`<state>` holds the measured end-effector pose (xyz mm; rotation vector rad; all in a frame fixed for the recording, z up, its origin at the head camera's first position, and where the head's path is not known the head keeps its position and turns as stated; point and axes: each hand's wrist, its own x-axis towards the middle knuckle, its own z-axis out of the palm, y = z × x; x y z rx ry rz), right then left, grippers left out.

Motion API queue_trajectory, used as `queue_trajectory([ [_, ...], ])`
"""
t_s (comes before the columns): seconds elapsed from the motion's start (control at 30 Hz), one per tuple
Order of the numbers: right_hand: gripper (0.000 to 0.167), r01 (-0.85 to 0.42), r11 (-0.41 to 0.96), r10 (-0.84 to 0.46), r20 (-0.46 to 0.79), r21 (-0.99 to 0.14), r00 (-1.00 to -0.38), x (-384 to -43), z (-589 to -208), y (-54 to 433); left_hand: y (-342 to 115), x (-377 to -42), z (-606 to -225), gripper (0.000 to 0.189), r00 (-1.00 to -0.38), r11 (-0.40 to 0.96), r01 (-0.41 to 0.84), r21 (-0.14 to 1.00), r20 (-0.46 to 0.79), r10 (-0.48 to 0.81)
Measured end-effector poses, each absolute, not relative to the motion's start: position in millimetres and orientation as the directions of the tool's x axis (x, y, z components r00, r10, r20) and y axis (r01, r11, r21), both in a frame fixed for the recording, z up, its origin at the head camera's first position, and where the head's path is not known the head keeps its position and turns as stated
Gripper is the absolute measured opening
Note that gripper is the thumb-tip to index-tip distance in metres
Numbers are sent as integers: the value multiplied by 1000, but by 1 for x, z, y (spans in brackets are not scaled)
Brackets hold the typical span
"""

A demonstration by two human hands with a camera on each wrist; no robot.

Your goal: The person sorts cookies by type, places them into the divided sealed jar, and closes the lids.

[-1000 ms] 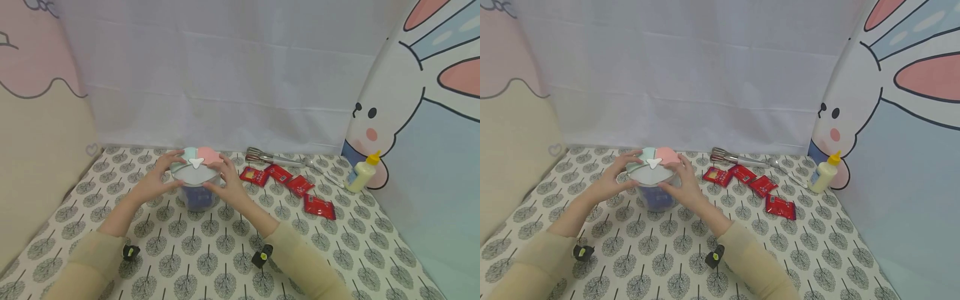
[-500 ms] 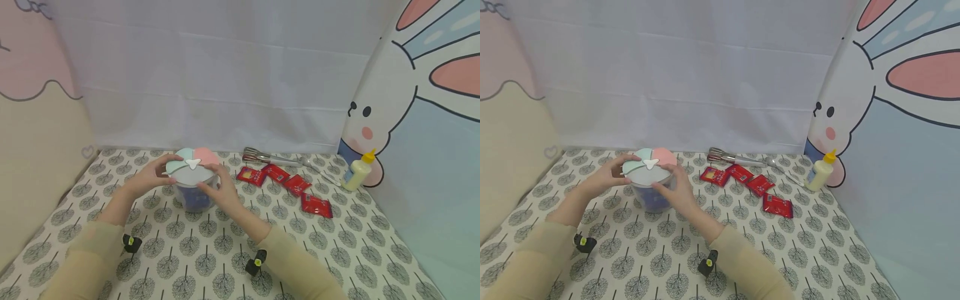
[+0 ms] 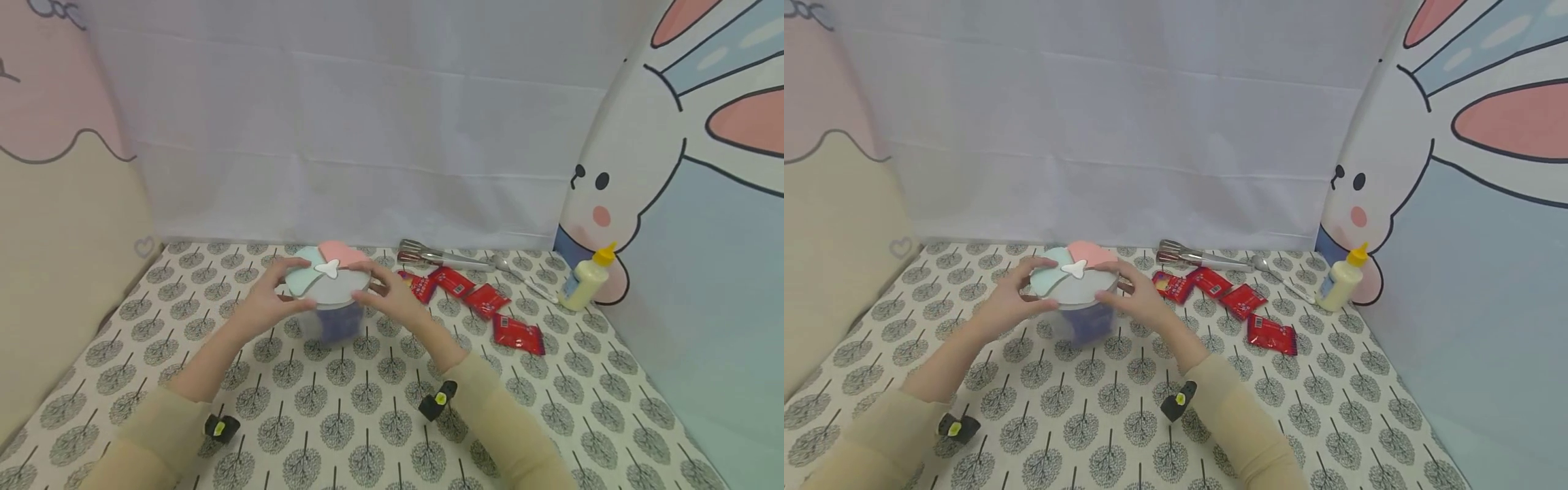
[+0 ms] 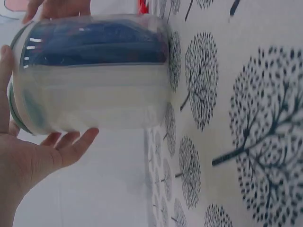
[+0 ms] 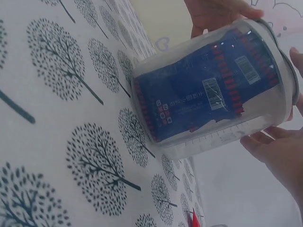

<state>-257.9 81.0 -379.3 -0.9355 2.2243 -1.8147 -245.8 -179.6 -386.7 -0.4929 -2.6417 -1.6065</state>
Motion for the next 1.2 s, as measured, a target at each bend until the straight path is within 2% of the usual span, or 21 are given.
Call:
queue_trajectory([
  [0.13, 47, -365, 111, -584, 236, -924, -777, -262, -368, 92, -157, -237, -386, 87, -967, 500, 252, 829, 200, 157],
  [0.27, 46, -392, 119, -612, 243, -912, -752, -277, -374, 99, -138, -226, -385, 87, -963, 553, 259, 792, 254, 86],
  [0.4, 50, -384, 101, -624, 242, -918, -743, -291, -387, 103, -128, -216, -385, 87, -956, 565, 273, 779, 287, 65],
  [0.57, 62, -405, 102, -622, 259, -909, -739, -288, -391, 101, -130, -213, -384, 90, -963, 596, 248, 764, 260, 68],
  [0.8, 67, -399, 221, -519, 239, -890, -821, -268, -389, 97, -160, -232, -381, 93, -955, 592, 292, 751, 197, 222],
  [0.93, 75, -375, 204, -434, 259, -904, -863, -252, -388, 90, -179, -246, -378, 87, -921, 535, 363, 763, 207, 330],
  [1.2, 81, -364, 305, -311, 269, -880, -911, -213, -393, 70, -198, -272, -380, 84, -843, 384, 455, 803, 250, 477],
])
